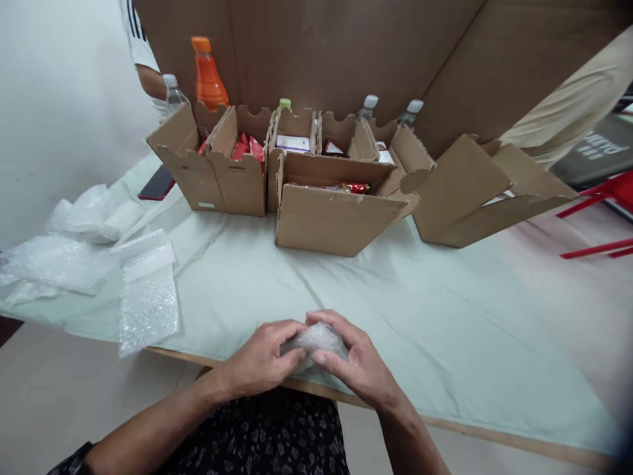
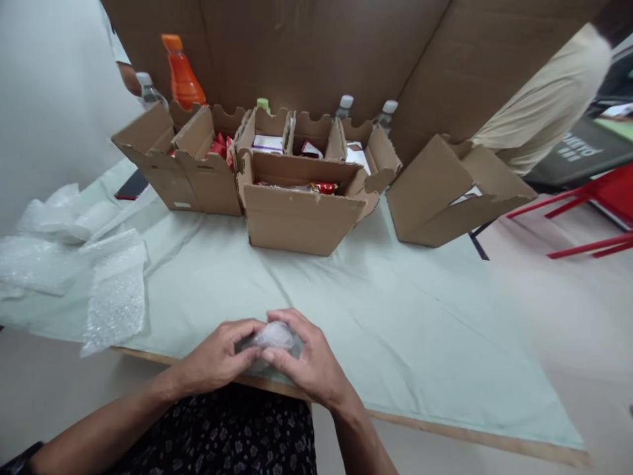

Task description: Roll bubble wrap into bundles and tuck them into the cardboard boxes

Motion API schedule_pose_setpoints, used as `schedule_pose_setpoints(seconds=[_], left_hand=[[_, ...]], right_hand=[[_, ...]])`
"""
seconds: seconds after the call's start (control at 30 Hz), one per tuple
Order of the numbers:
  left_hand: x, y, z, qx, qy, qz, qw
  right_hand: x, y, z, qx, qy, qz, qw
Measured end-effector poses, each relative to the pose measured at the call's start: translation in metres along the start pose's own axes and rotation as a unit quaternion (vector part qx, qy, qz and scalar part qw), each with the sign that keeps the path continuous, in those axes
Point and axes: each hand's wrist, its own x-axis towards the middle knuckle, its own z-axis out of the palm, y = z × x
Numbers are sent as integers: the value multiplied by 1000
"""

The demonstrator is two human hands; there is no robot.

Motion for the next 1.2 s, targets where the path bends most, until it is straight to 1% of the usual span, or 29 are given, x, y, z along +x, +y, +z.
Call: schedule_pose_setpoints(seconds=[0.07, 0.13, 0.17, 0.2, 0.23, 0.27, 0.3, 0.37, 0.4, 0.43, 0.47, 0.5, 0.57, 0.6, 0.7, 0.77, 0.83, 0.93, 1.0, 1.07, 1.13, 1.2], left_hand=[[3, 0, 1, 31, -11, 7, 999], [9, -1, -2, 65, -14, 17, 998], [13, 0, -7, 87, -8, 34, 996], [17, 2, -13, 113, 10, 61, 992], [23, 6, -21, 145, 42, 97, 984], [31, 12, -31, 182, 89, 138, 969], [41, 19, -41, 220, 145, 180, 948], [66, 36, -63, 290, 254, 244, 890], [81, 43, -73, 318, 297, 265, 861], [97, 49, -82, 338, 328, 279, 837], [112, 54, -89, 351, 347, 286, 821], [126, 56, -94, 360, 358, 287, 812], [147, 55, -97, 363, 370, 287, 805], [152, 52, -96, 359, 376, 289, 804], [155, 43, -88, 332, 392, 316, 797], [151, 39, -82, 312, 402, 342, 790], [148, 36, -79, 296, 414, 364, 780], [149, 34, -80, 282, 420, 386, 771], [150, 33, -80, 274, 418, 395, 771], [151, 32, -79, 266, 419, 399, 771], [150, 31, -77, 257, 425, 402, 770], [149, 31, -75, 249, 432, 407, 765]], right_hand=[[2, -4, -4, -3, -27, -10, 1000], [2, -5, -7, -31, -14, -12, 999], [2, -5, -10, -50, 1, -9, 999], [2, -5, -13, -70, 16, -4, 997], [2, -6, -17, -88, 29, 0, 996], [2, -6, -22, -104, 42, 3, 994], [2, -8, -28, -117, 54, 3, 992], [5, -13, -42, -136, 83, -4, 987], [6, -17, -49, -142, 101, -11, 985], [9, -22, -56, -146, 124, -18, 981], [11, -27, -63, -148, 149, -22, 978], [14, -34, -69, -147, 177, -27, 973], [21, -49, -81, -141, 238, -43, 960], [25, -57, -86, -137, 273, -52, 951], [46, -80, -99, -130, 374, -103, 913], [68, -90, -106, -139, 406, -151, 891], [94, -94, -113, -154, 397, -197, 883], [132, -93, -121, -192, 353, -225, 888], [151, -93, -123, -219, 316, -219, 897], [162, -95, -123, -236, 279, -204, 908], [168, -99, -123, -249, 249, -184, 918], [172, -104, -125, -273, 223, -163, 922]])
